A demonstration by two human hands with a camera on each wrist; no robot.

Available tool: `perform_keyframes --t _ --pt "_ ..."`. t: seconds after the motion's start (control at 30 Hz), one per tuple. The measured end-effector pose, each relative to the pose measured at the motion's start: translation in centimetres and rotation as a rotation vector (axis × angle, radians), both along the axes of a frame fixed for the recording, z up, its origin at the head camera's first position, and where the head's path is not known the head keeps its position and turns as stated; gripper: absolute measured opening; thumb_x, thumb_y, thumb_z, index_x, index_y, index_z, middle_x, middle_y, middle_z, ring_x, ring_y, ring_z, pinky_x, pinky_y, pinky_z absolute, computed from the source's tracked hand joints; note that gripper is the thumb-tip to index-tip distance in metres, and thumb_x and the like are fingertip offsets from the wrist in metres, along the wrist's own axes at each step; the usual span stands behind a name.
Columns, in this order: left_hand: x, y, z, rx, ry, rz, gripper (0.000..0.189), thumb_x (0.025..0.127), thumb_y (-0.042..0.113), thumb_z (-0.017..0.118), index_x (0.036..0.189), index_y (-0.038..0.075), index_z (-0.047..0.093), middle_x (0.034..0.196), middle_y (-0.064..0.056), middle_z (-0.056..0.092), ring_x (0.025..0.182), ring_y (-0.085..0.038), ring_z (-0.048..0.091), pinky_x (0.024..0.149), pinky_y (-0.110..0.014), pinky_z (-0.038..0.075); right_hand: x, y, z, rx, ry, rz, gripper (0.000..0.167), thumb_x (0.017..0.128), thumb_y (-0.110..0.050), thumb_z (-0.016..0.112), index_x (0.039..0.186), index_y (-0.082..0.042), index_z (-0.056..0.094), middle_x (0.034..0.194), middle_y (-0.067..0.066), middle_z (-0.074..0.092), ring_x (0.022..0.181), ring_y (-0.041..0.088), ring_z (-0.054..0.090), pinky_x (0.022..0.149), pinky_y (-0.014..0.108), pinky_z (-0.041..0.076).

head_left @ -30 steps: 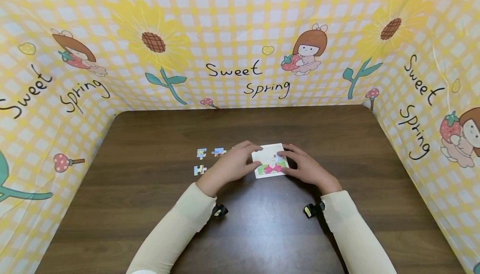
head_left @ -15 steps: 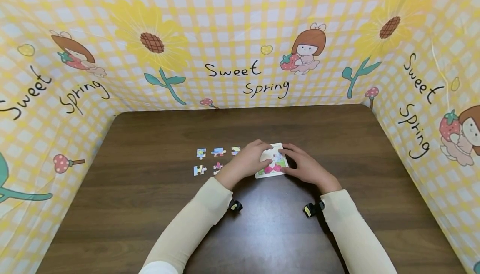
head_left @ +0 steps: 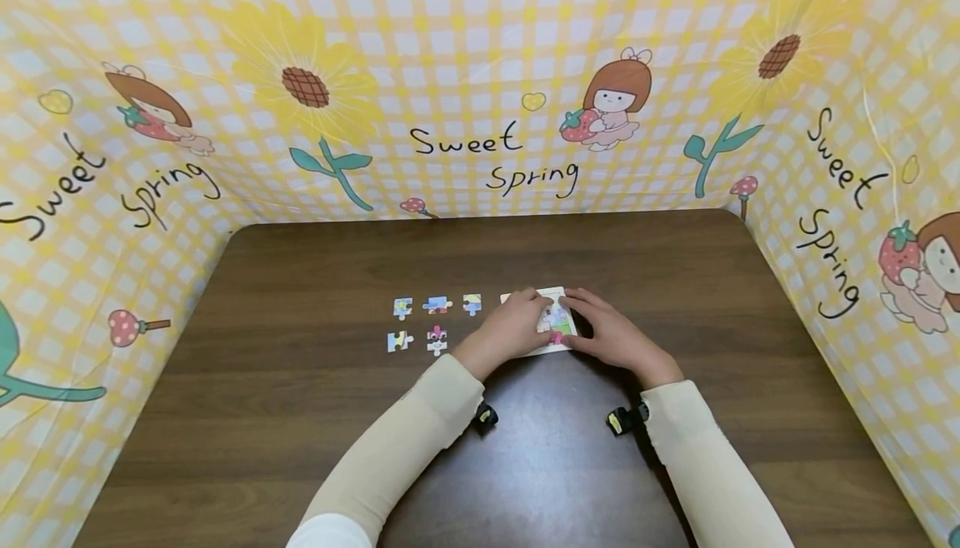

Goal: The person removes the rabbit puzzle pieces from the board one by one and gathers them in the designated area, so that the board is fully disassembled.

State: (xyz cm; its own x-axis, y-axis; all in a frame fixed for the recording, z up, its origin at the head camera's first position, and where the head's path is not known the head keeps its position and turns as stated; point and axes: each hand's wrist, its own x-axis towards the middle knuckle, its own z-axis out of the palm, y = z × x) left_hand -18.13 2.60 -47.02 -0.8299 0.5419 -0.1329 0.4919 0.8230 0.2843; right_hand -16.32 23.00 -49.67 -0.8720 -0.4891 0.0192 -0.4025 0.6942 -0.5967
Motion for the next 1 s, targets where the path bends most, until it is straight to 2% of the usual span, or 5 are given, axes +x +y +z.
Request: perform_keyframes --t 0.47,0.67,1.0 --pt "0.31 0.46 -0.80 -0.056 0.050 -0.008 0.057 0.093 0.045 0.063 0.138 0.012 0.056 0.131 -0.006 0.052 0.118 -0.022 0.049 0.094 -0.036 0.047 0.09 0.08 -0.13 0.020 -0.013 -0.009 0.073 0.090 -0.033 0.070 0.149 -0.004 0.038 0.156 0.011 0.030 0.144 0.033 0.022 0.109 0.053 0.030" --pt "0.58 0.47 -0.63 -0.043 0.056 -0.001 0.055 0.092 0.042 0.065 0.137 0.012 0.057 0.131 -0.006 0.052 0.119 -0.023 0.048 0.095 -0.036 0.046 0.06 0.06 -0.17 0.013 -0.008 -0.003 0.072 0.090 -0.033 0.071 0.148 -0.003 0.039 0.155 0.011 0.031 0.144 0.032 0.022 0.109 0.053 0.030" --pt "0.60 0.21 -1.00 0.007 0.075 0.014 0.049 0.090 0.036 0.069 0.133 0.013 0.060 0.129 -0.005 0.055 0.120 -0.023 0.049 0.101 -0.035 0.041 0.02 -0.03 -0.02 0.009 0.000 0.005 0.072 0.090 -0.032 0.071 0.147 -0.002 0.040 0.155 0.012 0.032 0.143 0.033 0.023 0.109 0.053 0.030"
